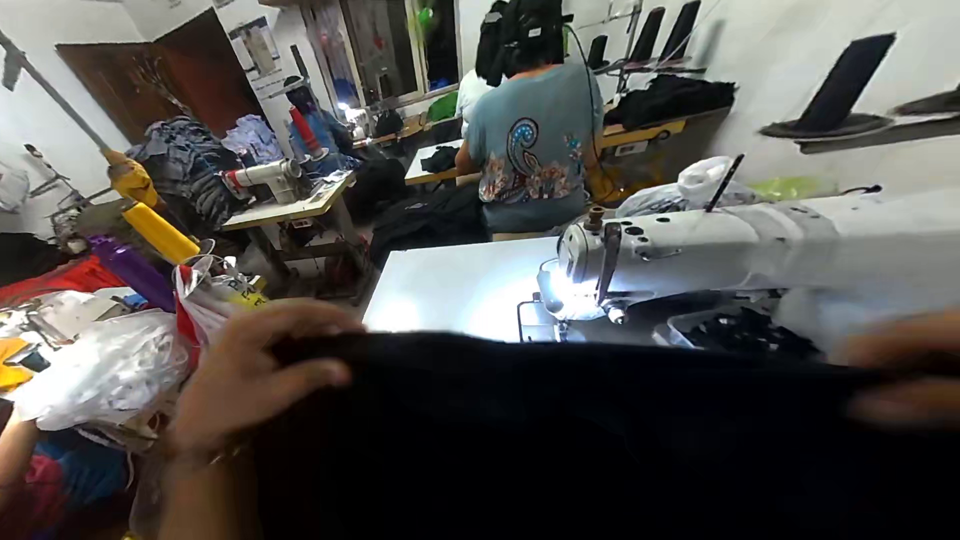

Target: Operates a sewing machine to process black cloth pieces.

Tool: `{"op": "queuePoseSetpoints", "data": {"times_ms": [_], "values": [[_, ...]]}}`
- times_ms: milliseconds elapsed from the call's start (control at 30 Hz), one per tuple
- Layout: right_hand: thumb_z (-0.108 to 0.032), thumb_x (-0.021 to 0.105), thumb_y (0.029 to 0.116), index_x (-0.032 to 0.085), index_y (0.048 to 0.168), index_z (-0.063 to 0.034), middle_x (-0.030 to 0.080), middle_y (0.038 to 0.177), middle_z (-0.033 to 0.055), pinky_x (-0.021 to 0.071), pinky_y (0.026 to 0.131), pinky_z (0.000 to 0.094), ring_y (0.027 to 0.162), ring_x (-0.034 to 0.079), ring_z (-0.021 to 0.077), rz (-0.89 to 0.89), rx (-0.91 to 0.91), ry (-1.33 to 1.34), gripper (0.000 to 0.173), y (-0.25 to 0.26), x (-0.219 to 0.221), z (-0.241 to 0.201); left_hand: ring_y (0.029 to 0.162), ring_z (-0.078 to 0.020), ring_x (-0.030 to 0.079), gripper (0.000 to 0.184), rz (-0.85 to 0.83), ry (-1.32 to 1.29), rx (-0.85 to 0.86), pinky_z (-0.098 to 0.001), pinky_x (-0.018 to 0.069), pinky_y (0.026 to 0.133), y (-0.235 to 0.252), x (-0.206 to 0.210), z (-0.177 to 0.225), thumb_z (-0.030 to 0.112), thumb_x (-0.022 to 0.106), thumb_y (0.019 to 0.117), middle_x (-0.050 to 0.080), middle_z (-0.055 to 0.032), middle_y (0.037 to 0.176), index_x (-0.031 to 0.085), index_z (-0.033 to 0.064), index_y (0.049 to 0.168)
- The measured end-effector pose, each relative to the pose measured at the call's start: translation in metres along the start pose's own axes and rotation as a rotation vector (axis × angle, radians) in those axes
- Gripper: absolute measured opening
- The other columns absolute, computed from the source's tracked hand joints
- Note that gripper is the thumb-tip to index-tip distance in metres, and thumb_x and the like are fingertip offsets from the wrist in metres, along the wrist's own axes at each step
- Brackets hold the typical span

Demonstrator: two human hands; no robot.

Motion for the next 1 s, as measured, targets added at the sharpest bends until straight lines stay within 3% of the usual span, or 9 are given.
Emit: {"op": "queuePoseSetpoints", "data": {"times_ms": [67,167,267,400,567,667,767,867,1000], "values": [[-0.019,0.066,0.0912,0.07,0.078,-0.0138,0.063,0.068,-0.0082,0.05,0.056,0.0233,0.061,0.059,0.0002,0.0,-0.153,-0.064,0.015,0.025,0.047,0.087,0.08,-0.0032,0.067,0.018,-0.056,0.121,-0.122,-0.0261,0.0582,0.076,0.017,0.049,-0.052,0.021,0.067,0.0971,0.073,0.002,0.093,0.075,0.0079,0.106],[-0.01,0.067,0.095,0.072,0.08,-0.0037,0.063,0.079,0.0062,0.0531,0.073,0.0431,0.078,0.063,0.0193,-0.005,-0.009,-0.054,0.017,0.042,0.126,0.173,0.09,-0.0301,0.073,0.026,-0.24,0.278,-0.41,-0.0567,0.0574,0.085,0.02,0.151,-0.135,0.025,0.06,0.1045,0.075,-0.0146,0.097,0.075,0.0042,0.106],[-0.013,0.066,0.0971,0.075,0.088,0.0006,0.07,0.092,0.0153,0.0529,0.089,0.0553,0.096,0.067,0.0338,0.009,0.078,-0.205,0.019,0.04,0.155,0.214,0.106,-0.0325,0.07,0.033,-0.313,0.353,-0.529,-0.0579,0.054,0.093,0.02,0.227,-0.179,0.032,0.054,0.1071,0.073,-0.0147,0.109,0.074,0.007,0.111],[-0.01,0.07,0.0927,0.077,0.088,-0.0014,0.072,0.097,0.0182,0.0529,0.09,0.0623,0.099,0.068,0.0403,0.179,0.107,-0.302,0.012,0.03,0.144,0.24,0.107,-0.0311,0.067,0.031,-0.2,0.366,-0.374,-0.0583,0.0498,0.092,0.023,0.262,-0.19,0.038,0.063,0.101,0.071,-0.0101,0.113,0.074,0.0128,0.116],[-0.013,0.071,0.0934,0.076,0.099,0.0028,0.07,0.106,0.0256,0.0506,0.094,0.0671,0.107,0.065,0.0482,0.247,0.154,-0.438,0.017,0.032,0.138,0.232,0.111,-0.0237,0.063,0.042,-0.298,0.32,-0.133,-0.06,0.0436,0.098,0.026,0.276,-0.186,0.048,0.077,0.0867,0.07,-0.0006,0.116,0.074,0.0263,0.123],[-0.021,0.054,0.0976,0.077,0.096,-0.0052,0.074,0.099,0.013,0.0577,0.085,0.0512,0.096,0.071,0.0331,0.264,-0.135,-0.437,0.028,0.041,0.184,0.183,0.104,-0.0203,0.065,0.029,-0.335,0.265,-0.073,-0.0571,0.0431,0.098,0.03,0.281,-0.182,0.041,0.076,0.0895,0.072,0.0014,0.108,0.078,0.026,0.114],[-0.006,0.061,0.0916,0.075,0.102,-0.0067,0.074,0.11,0.0121,0.0626,0.074,0.0469,0.091,0.074,0.0297,0.079,-0.258,-0.329,0.017,0.05,0.244,0.139,0.103,-0.0188,0.065,0.036,-0.392,0.176,-0.041,-0.0521,0.0478,0.094,0.033,0.283,-0.179,0.042,0.081,0.0844,0.072,0.0021,0.108,0.077,0.0236,0.115],[0.003,0.068,0.0851,0.071,0.119,-0.0027,0.072,0.112,0.0175,0.0615,0.066,0.0508,0.083,0.074,0.0346,-0.077,-0.154,-0.338,0.035,0.062,0.266,0.128,0.109,-0.0193,0.063,0.044,-0.429,0.083,-0.078,-0.0501,0.0486,0.095,0.031,0.278,-0.182,0.04,0.085,0.0794,0.071,0.0021,0.114,0.074,0.0203,0.117],[-0.008,0.061,0.098,0.065,0.134,-0.0061,0.067,0.119,0.0209,0.0583,0.081,0.056,0.098,0.07,0.0401,-0.338,-0.021,-0.268,0.036,0.067,0.252,0.128,0.102,-0.0207,0.065,0.015,-0.351,0.071,-0.059,-0.0414,0.055,0.09,0.022,0.279,-0.183,0.025,0.077,0.0903,0.071,-0.0013,0.105,0.078,0.0153,0.102]]}}
Point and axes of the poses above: each hand's wrist, its own y-axis towards the middle knuckle, its own x-axis out of the palm, z = x × y, the point moved 2 cm from there along y, towards the middle knuckle
